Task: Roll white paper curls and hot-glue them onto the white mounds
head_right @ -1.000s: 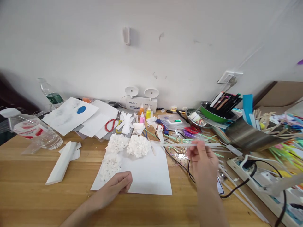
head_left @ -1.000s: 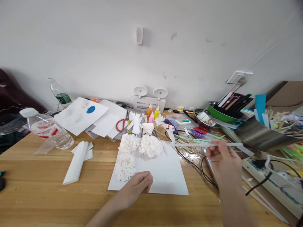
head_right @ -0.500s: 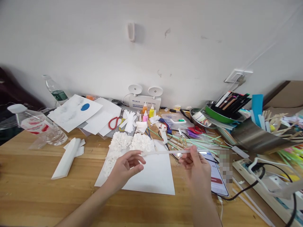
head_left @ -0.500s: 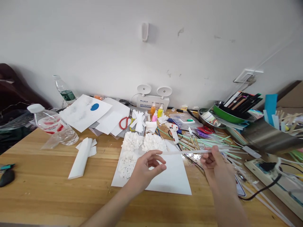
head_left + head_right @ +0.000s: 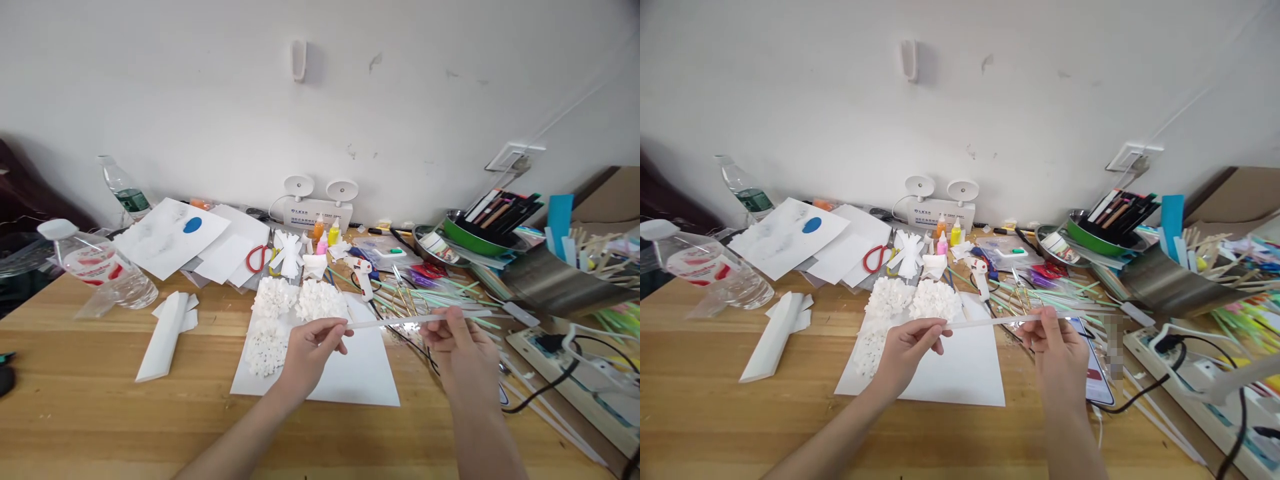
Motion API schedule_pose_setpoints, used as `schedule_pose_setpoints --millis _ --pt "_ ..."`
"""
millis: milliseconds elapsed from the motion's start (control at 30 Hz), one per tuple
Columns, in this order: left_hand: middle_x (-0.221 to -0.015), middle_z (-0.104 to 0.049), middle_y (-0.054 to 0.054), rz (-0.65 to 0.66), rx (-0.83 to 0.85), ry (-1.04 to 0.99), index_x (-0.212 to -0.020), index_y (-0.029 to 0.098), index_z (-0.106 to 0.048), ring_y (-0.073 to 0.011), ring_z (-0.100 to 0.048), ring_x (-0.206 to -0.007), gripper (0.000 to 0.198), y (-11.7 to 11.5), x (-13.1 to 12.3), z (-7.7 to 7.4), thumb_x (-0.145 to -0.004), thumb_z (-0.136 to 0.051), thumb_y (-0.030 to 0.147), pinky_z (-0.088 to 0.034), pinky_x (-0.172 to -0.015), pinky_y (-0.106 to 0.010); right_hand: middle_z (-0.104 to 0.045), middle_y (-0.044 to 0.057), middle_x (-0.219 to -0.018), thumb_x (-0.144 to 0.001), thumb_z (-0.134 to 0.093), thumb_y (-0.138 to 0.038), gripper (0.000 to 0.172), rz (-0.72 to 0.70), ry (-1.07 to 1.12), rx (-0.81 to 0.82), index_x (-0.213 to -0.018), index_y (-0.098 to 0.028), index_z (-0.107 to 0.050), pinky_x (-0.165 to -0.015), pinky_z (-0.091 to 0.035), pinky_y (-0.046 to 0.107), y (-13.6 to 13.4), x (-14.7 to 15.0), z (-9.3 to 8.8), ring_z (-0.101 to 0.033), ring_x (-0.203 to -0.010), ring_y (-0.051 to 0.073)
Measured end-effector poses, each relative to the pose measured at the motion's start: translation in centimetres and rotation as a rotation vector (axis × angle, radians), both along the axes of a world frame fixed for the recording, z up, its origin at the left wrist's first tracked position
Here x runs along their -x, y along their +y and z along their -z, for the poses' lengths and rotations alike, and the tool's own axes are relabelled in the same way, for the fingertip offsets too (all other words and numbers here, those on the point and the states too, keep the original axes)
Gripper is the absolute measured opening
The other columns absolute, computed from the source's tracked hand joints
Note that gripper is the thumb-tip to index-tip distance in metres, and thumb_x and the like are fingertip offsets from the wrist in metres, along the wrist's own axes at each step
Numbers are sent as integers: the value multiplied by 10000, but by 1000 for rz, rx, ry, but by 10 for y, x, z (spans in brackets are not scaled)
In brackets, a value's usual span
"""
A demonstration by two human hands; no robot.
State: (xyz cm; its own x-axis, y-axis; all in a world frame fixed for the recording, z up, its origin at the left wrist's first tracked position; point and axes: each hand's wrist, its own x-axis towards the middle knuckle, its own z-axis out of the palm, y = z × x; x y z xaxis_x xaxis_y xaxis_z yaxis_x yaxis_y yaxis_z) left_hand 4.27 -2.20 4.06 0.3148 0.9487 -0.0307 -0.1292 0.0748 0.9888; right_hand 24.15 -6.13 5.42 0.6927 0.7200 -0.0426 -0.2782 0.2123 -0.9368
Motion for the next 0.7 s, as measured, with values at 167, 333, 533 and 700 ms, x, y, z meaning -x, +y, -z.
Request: schedule_pose_setpoints --millis 167,333,533,700 --pt "-725 -696 -63 -3 23 -125 -812 156 -673 -149 -619 -579 203 -3 5 -11 -747 -589 329 -499 -605 -291 -567 -33 -508 -661 -676 -390 238 -19 57 7 -692 -161 -618 -431 -417 198 -2 2 3 -532 -466 83" --pt "-674 -682 -51 -4 -18 -101 -822 162 -664 -190 -651 -691 186 -8 9 -15 -708 -639 307 -516 -665 -309 -569 -33 -517 -672 -671 -376 224 -3 71 -4 -697 -161 -616 -466 -439 217 -5 6 1 -529 -474 85" --pt "-693 -666 -37 -125 -53 -30 -770 166 -610 -175 -655 -650 146 -6 8 -12 -714 -640 297 -520 -643 -281 -560 -21 -538 -712 -633 -395 207 52 -98 -133 -701 -188 -622 -444 -399 242 -21 18 -6 -524 -476 107" --pt "-683 -663 -35 -168 -200 132 -775 158 -614 -160 -642 -645 129 -4 11 -11 -762 -577 280 -510 -639 -266 -574 5 -578 -750 -603 -342 170 69 -285 -248 -725 -177 -634 -440 -415 269 -41 28 -6 -540 -522 142"
